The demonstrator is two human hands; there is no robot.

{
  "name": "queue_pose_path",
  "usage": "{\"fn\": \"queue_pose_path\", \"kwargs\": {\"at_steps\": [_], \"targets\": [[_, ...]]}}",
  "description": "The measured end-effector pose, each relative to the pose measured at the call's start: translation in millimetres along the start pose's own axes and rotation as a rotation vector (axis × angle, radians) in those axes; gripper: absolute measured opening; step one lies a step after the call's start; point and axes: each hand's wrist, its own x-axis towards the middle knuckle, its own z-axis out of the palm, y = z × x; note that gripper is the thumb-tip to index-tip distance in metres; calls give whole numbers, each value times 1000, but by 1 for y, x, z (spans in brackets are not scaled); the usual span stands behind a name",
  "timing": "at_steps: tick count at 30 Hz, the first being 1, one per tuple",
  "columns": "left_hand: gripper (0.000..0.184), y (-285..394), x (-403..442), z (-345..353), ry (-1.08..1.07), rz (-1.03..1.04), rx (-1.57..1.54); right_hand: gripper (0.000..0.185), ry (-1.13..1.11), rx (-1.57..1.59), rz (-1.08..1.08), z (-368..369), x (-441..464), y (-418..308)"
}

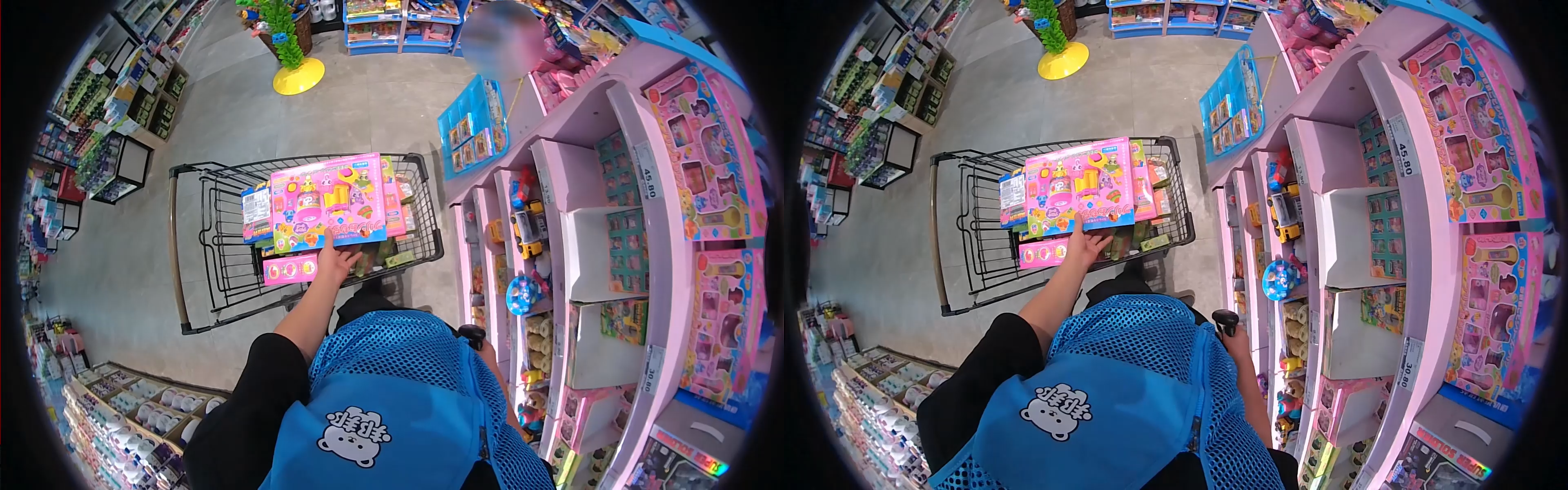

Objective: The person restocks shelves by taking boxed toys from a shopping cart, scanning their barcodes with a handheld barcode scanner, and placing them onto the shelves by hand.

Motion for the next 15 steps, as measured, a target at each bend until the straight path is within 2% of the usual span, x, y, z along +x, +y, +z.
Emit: {"fn": "queue_pose_path", "kwargs": {"at_steps": [5,9,12,15], "targets": [[63,16,-10,19,2,126,136,37,-9,34,-67,4,5,-3],[46,35,-26,39,27,260,104,38,-41,3,-85,7,17,-8],[41,44,-32,42,44,279,104,39,-38,-8,-140,7,23,-17],[39,50,-27,29,142,282,171,39,-38,-14,-179,19,48,7]]}}
